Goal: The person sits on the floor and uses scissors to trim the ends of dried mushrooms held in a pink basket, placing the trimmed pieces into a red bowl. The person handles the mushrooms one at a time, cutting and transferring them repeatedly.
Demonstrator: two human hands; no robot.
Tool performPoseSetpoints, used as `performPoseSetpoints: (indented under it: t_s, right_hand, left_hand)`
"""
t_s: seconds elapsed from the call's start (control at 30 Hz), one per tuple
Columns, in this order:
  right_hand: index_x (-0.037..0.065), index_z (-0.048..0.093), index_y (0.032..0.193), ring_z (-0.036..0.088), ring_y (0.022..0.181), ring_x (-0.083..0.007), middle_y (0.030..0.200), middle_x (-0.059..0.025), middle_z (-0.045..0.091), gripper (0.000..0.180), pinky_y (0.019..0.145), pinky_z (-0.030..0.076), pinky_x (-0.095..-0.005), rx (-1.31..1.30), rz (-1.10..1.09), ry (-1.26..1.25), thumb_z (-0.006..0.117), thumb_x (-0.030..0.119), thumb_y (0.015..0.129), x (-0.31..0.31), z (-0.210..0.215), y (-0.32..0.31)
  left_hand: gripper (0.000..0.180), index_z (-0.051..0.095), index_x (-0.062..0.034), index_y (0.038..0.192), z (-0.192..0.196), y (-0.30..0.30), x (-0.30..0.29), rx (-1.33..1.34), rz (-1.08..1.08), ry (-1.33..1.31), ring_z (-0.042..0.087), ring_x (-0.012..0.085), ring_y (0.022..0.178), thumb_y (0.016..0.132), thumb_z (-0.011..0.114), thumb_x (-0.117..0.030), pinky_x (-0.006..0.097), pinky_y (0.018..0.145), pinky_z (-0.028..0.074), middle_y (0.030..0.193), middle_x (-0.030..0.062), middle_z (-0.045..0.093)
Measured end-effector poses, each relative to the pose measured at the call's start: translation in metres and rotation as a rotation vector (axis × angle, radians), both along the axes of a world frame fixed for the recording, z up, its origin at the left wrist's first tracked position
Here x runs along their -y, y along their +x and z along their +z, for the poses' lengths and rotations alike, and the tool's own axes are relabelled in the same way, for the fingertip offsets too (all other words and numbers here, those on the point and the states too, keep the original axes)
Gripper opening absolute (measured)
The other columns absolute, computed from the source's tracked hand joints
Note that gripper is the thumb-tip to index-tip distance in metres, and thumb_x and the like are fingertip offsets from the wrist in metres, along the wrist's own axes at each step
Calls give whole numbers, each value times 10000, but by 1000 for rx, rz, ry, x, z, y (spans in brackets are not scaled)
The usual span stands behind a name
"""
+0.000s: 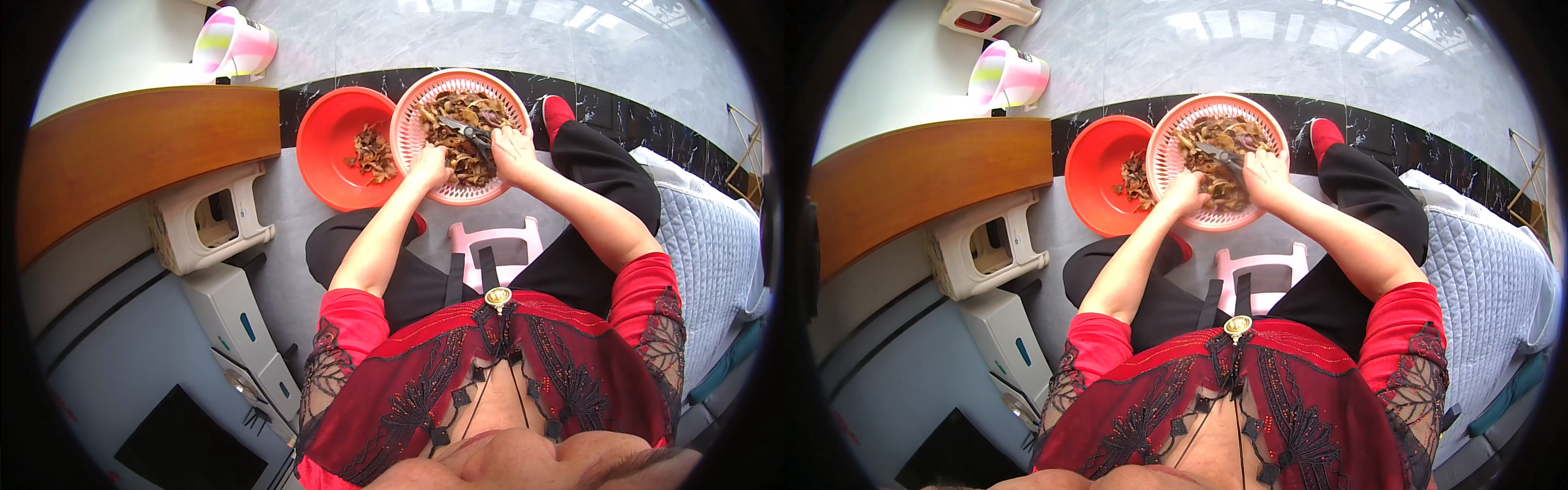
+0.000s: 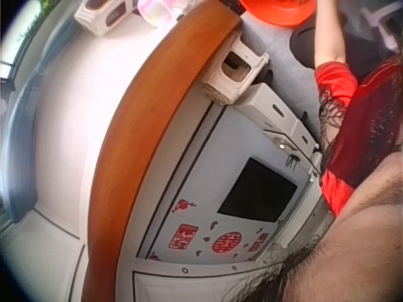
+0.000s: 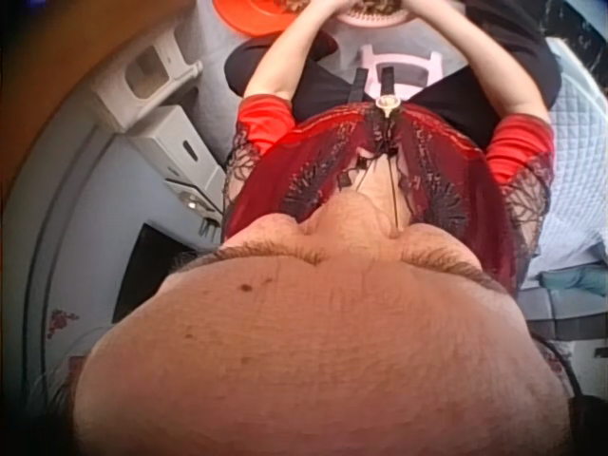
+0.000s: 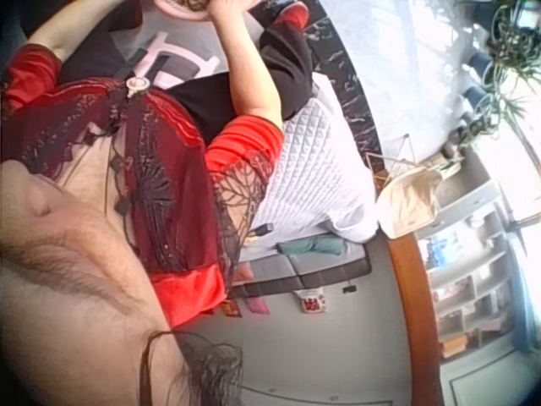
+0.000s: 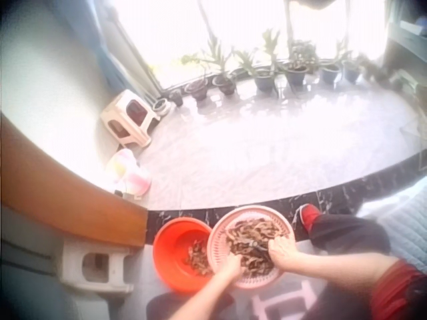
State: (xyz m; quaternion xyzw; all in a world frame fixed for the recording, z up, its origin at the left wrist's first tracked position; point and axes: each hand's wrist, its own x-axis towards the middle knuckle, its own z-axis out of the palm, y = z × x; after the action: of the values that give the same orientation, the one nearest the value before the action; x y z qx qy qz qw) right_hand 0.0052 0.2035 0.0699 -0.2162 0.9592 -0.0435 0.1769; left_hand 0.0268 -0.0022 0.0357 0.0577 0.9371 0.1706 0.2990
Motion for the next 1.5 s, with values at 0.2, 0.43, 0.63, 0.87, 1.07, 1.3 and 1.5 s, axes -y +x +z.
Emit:
performPoseSetpoints:
  t_s: [0.2, 0.43, 0.63, 0.87, 1.07, 1.3, 1.5]
  right_hand:
    - [17, 503, 990, 597, 961, -322, 967, -162, 605, 460, 844, 410, -471, 201, -221, -207, 739, 239, 664, 2, 27, -5]
    - [-39, 567, 909, 637, 834, -334, 852, -213, 640, 451, 770, 481, -409, 259, -384, -617, 724, 318, 683, 1, 51, -24]
    - [-27, 575, 885, 604, 634, -118, 749, -85, 630, 364, 564, 483, -249, 724, -581, -957, 767, 236, 721, -3, 56, -31]
    - [-13, 559, 866, 589, 685, -103, 790, -59, 588, 491, 566, 499, -230, 882, -593, -1052, 783, 403, 729, -2, 68, -30]
    - [17, 547, 826, 519, 604, -66, 700, -17, 544, 462, 504, 400, -208, 780, -578, -1073, 782, 405, 739, 3, 71, -27]
    - [31, 552, 800, 511, 537, -62, 643, -11, 551, 422, 493, 393, -196, 836, -645, -1157, 756, 401, 775, 7, 61, -22]
    - [31, 557, 822, 525, 559, -61, 673, -6, 558, 434, 514, 413, -190, 899, -631, -1148, 771, 404, 758, 8, 56, -20]
  left_hand:
    - [237, 643, -71, 1021, -14, 5, 0, -43, -23, -38, 607, 378, 932, 800, 600, -146, 442, 814, 486, 987, 203, 616]
    - [196, 667, -61, 946, -15, 0, 12, -70, 109, 130, 640, 351, 851, 770, 583, -73, 416, 768, 496, 833, 212, 644]
    - [261, 613, -29, 1127, 38, -21, 28, 256, 718, 794, 658, 134, 807, 911, 472, 2, 220, 674, 499, 1043, 77, 654]
    - [312, 560, 49, 1181, 91, -16, 26, 342, 906, 1262, 640, 189, 951, 871, 526, 47, 258, 818, 523, 1152, 108, 597]
    - [391, 562, 56, 1162, 107, -7, 18, 222, 874, 1257, 633, 172, 956, 783, 641, 108, 266, 851, 523, 1093, 100, 619]
    - [384, 579, 37, 1156, 118, -6, 13, 106, 725, 1236, 613, 121, 918, 784, 654, 96, 245, 840, 519, 1044, 75, 631]
    - [416, 568, 33, 1174, 124, -10, 14, 215, 734, 1285, 599, 125, 975, 776, 673, 90, 263, 876, 504, 1066, 69, 622]
